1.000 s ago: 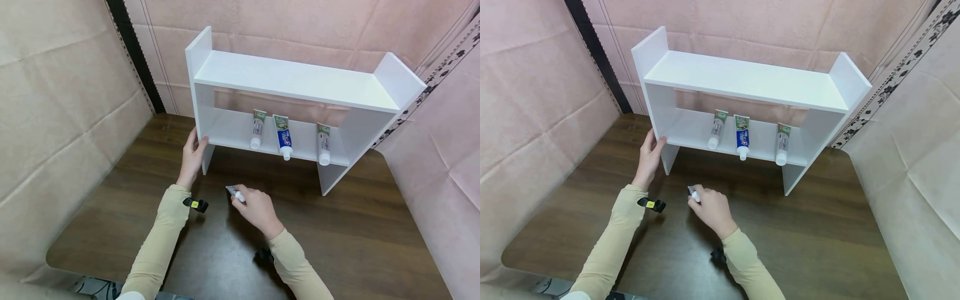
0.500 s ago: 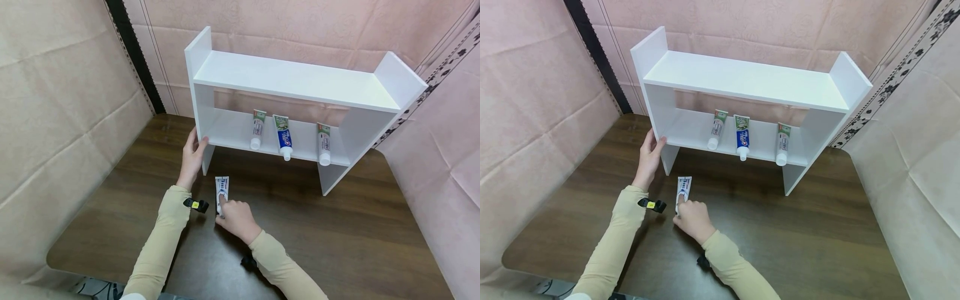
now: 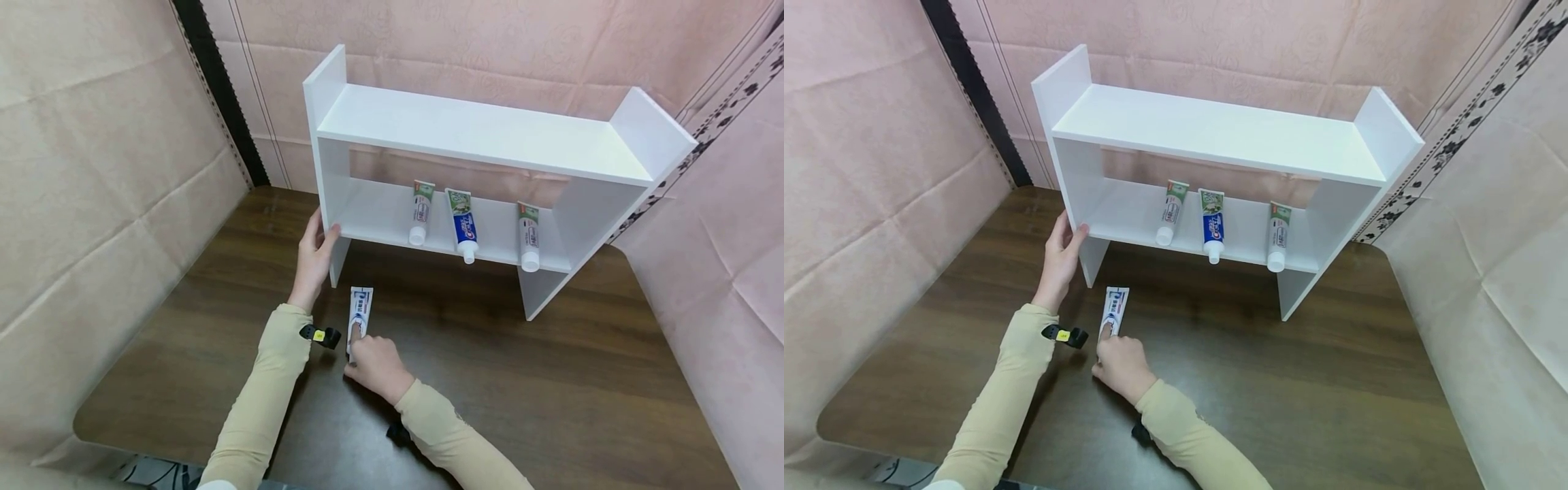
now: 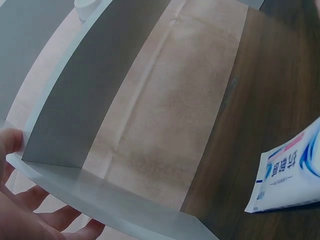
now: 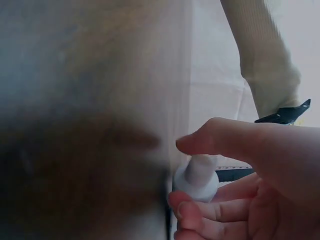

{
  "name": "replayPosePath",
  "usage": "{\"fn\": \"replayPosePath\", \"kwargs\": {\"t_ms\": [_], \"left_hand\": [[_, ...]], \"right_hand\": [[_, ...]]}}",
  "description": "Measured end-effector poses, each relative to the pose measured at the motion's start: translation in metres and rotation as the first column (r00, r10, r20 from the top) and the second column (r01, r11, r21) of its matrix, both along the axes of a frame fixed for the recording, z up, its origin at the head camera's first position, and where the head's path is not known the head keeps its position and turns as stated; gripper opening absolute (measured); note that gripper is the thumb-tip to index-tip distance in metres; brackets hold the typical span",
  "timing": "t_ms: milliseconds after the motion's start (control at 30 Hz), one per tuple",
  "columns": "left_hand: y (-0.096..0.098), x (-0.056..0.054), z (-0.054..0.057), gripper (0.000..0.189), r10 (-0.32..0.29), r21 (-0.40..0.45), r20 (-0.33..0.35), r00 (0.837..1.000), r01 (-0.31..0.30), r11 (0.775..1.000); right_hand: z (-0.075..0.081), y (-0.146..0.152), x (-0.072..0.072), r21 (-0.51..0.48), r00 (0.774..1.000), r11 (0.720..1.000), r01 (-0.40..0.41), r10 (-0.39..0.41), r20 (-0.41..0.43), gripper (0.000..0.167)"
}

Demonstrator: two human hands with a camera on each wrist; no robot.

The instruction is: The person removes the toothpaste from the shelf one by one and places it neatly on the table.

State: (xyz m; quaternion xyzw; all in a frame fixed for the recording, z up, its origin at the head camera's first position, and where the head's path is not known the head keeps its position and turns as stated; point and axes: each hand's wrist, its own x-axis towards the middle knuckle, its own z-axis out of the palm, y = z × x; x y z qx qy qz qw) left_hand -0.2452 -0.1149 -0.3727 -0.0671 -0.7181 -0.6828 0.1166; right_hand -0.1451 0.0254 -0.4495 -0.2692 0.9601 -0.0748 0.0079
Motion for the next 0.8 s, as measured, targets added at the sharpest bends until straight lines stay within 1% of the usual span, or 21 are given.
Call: {"fn": "replayPosePath", "kwargs": {"t_ms": [233, 300, 400, 533, 633, 767, 800], "left_hand": [[0.001, 0.0, -0.002, 0.055, 0.005, 0.01, -0.005, 1.0, -0.005, 1.0], [0.0, 0.0, -0.003, 0.055, 0.01, 0.014, -0.002, 1.0, -0.01, 1.0], [0.0, -0.001, -0.003, 0.055, 0.012, 0.016, -0.001, 1.0, -0.012, 1.0], [0.0, -0.002, -0.004, 0.055, 0.009, 0.016, -0.007, 1.0, -0.008, 1.0], [-0.001, -0.01, -0.013, 0.055, 0.005, 0.022, -0.005, 1.0, -0.005, 1.0], [-0.003, -0.021, -0.027, 0.054, 0.014, 0.027, -0.01, 1.0, -0.014, 1.0], [-0.003, -0.022, -0.029, 0.054, 0.02, 0.024, -0.016, 1.0, -0.019, 1.0]], "right_hand": [[-0.006, 0.003, -0.003, -0.024, 0.996, 1.0, 0.014, -0.012, 0.092, 0.066], [-0.005, 0.006, -0.005, -0.027, 0.993, 0.999, 0.018, -0.014, 0.117, 0.065], [-0.001, 0.012, -0.008, -0.051, 0.993, 0.998, 0.021, -0.015, 0.119, 0.06], [0.009, 0.024, -0.013, -0.096, 0.997, 0.995, 0.041, -0.034, 0.075, 0.056], [0.021, 0.034, -0.017, -0.149, 0.997, 0.986, 0.071, -0.068, 0.026, 0.056], [0.042, 0.048, -0.022, -0.244, 0.991, 0.963, 0.111, -0.124, -0.04, 0.057], [0.047, 0.05, -0.023, -0.27, 0.989, 0.956, 0.115, -0.135, -0.059, 0.058]]}}
